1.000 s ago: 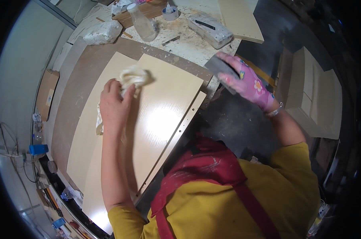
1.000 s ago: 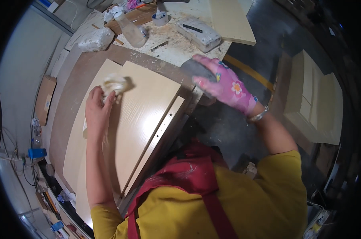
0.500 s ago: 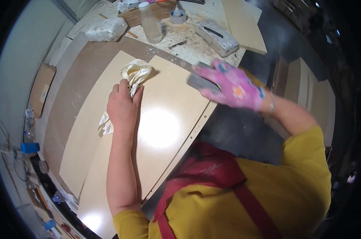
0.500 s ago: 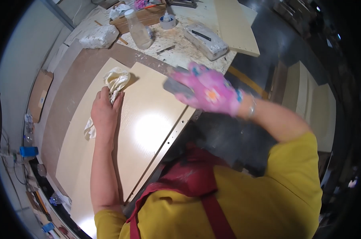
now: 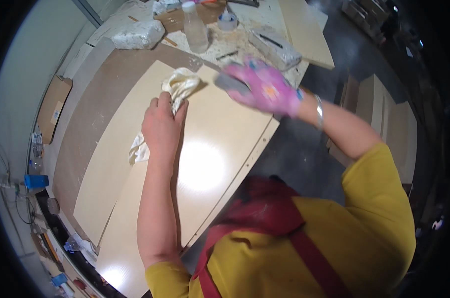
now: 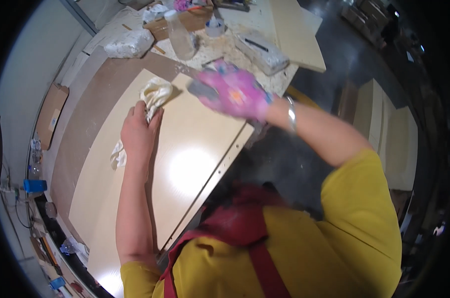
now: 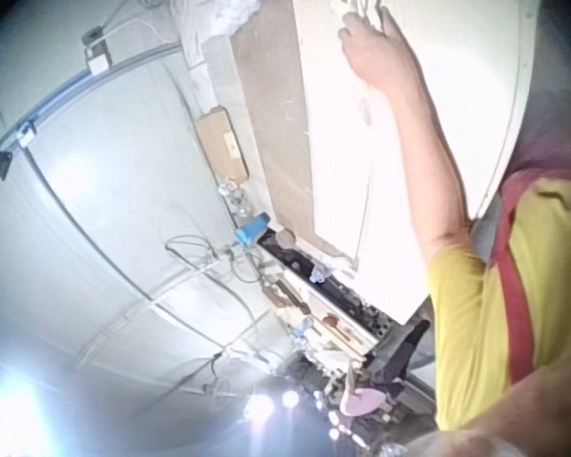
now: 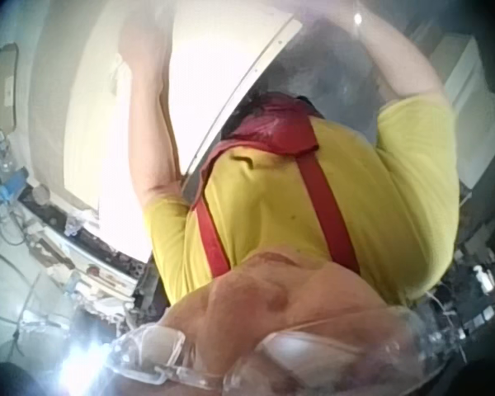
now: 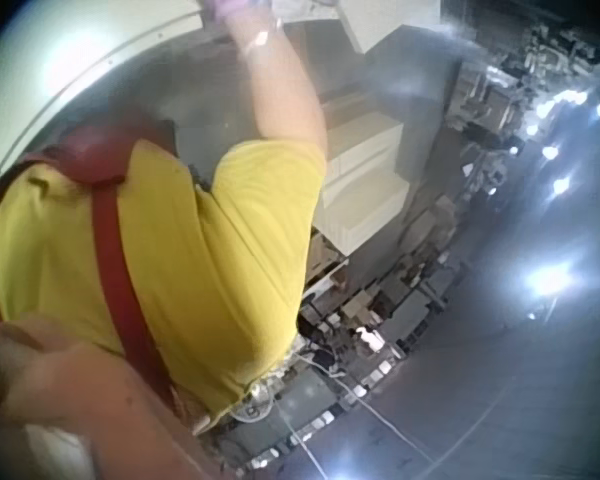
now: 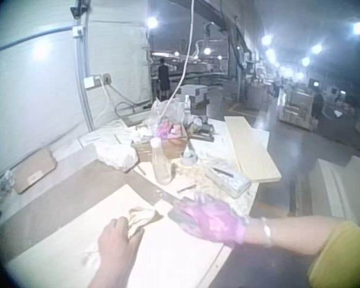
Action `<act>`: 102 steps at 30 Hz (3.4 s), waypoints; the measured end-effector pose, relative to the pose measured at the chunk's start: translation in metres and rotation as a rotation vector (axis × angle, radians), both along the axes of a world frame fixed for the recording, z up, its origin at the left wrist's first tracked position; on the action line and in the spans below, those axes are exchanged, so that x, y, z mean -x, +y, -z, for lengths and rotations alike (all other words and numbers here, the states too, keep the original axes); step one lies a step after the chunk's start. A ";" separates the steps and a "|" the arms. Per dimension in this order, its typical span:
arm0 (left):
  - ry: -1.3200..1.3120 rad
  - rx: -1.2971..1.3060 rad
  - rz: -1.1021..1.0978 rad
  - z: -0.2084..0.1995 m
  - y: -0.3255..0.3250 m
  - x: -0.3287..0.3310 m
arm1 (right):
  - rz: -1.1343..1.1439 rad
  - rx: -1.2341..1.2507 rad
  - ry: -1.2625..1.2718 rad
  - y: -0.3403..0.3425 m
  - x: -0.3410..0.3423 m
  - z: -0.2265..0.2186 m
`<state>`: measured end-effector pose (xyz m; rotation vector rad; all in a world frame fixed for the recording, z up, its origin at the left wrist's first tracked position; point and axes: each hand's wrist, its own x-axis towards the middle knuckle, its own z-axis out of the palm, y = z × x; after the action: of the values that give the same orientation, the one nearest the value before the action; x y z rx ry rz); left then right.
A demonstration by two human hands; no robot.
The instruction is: The person sands a large, light-colored wooden board using a sanding block held in their right hand. They repeatedly wipe the surface with a white cloth held in their left hand to remove dust. The person works on the board's surface and edges throughout the clip.
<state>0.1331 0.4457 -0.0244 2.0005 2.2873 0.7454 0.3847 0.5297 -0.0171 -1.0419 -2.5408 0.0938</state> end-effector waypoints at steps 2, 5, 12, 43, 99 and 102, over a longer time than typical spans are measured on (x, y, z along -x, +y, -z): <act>0.025 -0.001 0.034 0.001 0.000 -0.003 | 0.130 0.244 0.009 0.031 0.040 -0.013; 0.028 -0.041 0.051 0.000 0.001 -0.005 | 0.219 0.347 0.016 0.100 0.053 0.005; -0.004 -0.036 0.023 0.003 -0.004 0.000 | 0.017 0.219 -0.228 -0.005 0.012 -0.036; -0.016 -0.079 0.067 0.005 -0.003 -0.002 | 0.197 0.297 -0.017 -0.031 -0.063 -0.034; -0.103 -0.084 0.146 -0.010 -0.401 0.133 | -1.277 0.446 -0.052 -0.335 0.481 -0.018; -0.139 -0.005 0.153 -0.004 -0.403 0.135 | -1.215 0.384 -0.088 -0.381 0.520 -0.017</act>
<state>-0.0015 0.0426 -0.0201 2.0274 2.0331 0.8491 -0.1350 0.1484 -0.0004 0.5510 -2.8939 0.8767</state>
